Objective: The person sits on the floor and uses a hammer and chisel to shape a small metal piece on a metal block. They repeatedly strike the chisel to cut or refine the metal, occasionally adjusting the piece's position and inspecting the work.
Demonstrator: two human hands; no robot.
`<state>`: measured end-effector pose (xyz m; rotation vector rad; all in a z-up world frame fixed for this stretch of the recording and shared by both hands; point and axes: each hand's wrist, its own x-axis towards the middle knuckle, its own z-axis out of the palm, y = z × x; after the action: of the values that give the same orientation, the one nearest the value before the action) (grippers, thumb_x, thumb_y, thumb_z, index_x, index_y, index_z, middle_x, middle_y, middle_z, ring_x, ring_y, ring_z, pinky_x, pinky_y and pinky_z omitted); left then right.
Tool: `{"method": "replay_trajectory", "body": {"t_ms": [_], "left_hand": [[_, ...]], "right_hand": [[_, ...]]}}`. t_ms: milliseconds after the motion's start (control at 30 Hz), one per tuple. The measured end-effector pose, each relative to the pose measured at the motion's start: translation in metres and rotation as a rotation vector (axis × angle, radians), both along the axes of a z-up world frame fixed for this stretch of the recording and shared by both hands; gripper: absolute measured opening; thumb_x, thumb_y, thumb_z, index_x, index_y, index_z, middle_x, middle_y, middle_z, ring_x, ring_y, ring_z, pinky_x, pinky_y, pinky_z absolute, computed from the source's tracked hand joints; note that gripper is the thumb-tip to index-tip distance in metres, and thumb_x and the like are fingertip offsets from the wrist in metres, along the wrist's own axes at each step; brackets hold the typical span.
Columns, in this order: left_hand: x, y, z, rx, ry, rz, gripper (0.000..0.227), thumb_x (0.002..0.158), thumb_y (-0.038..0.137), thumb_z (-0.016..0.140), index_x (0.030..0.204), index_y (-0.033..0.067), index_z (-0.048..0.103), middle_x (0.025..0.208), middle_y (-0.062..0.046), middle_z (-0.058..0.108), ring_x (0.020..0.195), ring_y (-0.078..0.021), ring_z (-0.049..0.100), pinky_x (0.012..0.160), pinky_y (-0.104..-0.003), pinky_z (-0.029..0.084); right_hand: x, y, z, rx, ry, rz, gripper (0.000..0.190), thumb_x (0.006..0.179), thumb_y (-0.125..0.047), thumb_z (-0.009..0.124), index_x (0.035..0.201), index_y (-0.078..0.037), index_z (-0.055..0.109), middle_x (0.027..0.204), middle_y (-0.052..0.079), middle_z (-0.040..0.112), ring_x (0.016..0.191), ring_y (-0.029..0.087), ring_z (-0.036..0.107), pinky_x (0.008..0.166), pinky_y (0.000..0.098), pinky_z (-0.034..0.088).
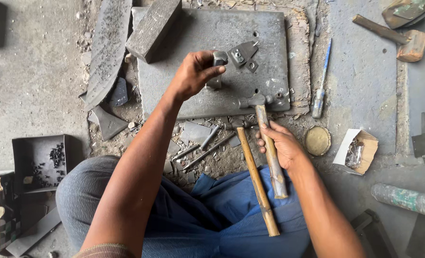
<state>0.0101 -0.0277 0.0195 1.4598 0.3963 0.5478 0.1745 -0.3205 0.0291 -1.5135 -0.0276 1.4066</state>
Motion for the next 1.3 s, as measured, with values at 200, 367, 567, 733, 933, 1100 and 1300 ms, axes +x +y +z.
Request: {"method": "replay_trajectory", "body": {"t_ms": [200, 367, 567, 733, 933, 1100, 1300], "left_hand": [[0.003, -0.001, -0.010, -0.103, 0.029, -0.065, 0.012, 0.098, 0.012, 0.073, 0.093, 0.0020, 0.067, 0.078, 0.003, 0.064, 0.072, -0.0043, 0.060, 0.064, -0.027, 0.055], [0.004, -0.001, -0.013, -0.104, 0.036, -0.072, 0.013, 0.097, 0.013, 0.073, 0.093, 0.0023, 0.066, 0.078, 0.001, 0.067, 0.071, -0.0065, 0.064, 0.064, -0.028, 0.056], [0.001, -0.001, -0.016, 0.004, 0.119, -0.058, 0.015, 0.097, 0.016, 0.073, 0.097, 0.0010, 0.070, 0.080, -0.006, 0.074, 0.072, -0.0102, 0.071, 0.066, -0.029, 0.060], [0.002, -0.004, -0.023, 0.126, 0.183, -0.041, 0.021, 0.092, 0.018, 0.073, 0.108, 0.0043, 0.074, 0.088, -0.003, 0.077, 0.075, -0.0086, 0.074, 0.069, -0.026, 0.064], [-0.002, -0.006, -0.014, 0.167, 0.048, -0.035, 0.022, 0.095, 0.013, 0.074, 0.114, 0.0020, 0.075, 0.092, -0.007, 0.077, 0.080, -0.0096, 0.067, 0.071, -0.028, 0.058], [0.007, 0.005, 0.004, -0.063, -0.148, -0.023, 0.017, 0.099, 0.009, 0.075, 0.114, 0.0023, 0.075, 0.097, -0.005, 0.075, 0.085, -0.0081, 0.066, 0.078, -0.027, 0.058], [0.000, -0.001, -0.010, 0.549, 0.568, -0.425, 0.019, 0.081, 0.026, 0.081, 0.092, 0.0103, 0.080, 0.080, -0.006, 0.078, 0.066, -0.0157, 0.071, 0.063, -0.035, 0.057]], "right_hand": [[-0.033, 0.008, 0.052, 0.065, -0.356, 0.012, 0.031, 0.099, -0.016, 0.064, 0.128, -0.008, 0.062, 0.082, 0.001, 0.059, 0.063, 0.008, 0.056, 0.051, 0.0232, 0.049], [-0.048, 0.018, 0.130, 0.353, -0.710, -0.021, 0.042, 0.103, -0.017, 0.065, 0.142, -0.004, 0.054, 0.092, 0.002, 0.062, 0.071, 0.007, 0.058, 0.059, 0.0225, 0.053], [-0.054, 0.029, 0.169, 0.806, -1.022, -0.193, 0.042, 0.122, -0.009, 0.064, 0.157, -0.002, 0.042, 0.091, 0.006, 0.059, 0.071, 0.011, 0.056, 0.065, 0.0248, 0.053], [-0.054, 0.066, 0.106, 0.593, -1.150, 0.022, 0.045, 0.118, -0.009, 0.064, 0.157, -0.006, 0.041, 0.091, 0.004, 0.059, 0.070, 0.011, 0.058, 0.063, 0.0260, 0.053], [-0.057, 0.062, 0.078, 0.177, -0.721, 0.177, 0.042, 0.107, -0.009, 0.064, 0.147, -0.008, 0.050, 0.086, 0.003, 0.058, 0.066, 0.010, 0.056, 0.056, 0.0250, 0.049], [-0.055, 0.035, 0.058, 0.233, -0.375, -0.074, 0.034, 0.100, -0.011, 0.065, 0.134, -0.008, 0.060, 0.083, 0.002, 0.058, 0.064, 0.010, 0.055, 0.052, 0.0248, 0.046], [-0.032, 0.020, 0.011, 0.125, -0.086, -0.277, 0.013, 0.100, -0.014, 0.064, 0.111, -0.010, 0.061, 0.082, 0.003, 0.059, 0.066, 0.013, 0.057, 0.053, 0.0264, 0.048]]}}
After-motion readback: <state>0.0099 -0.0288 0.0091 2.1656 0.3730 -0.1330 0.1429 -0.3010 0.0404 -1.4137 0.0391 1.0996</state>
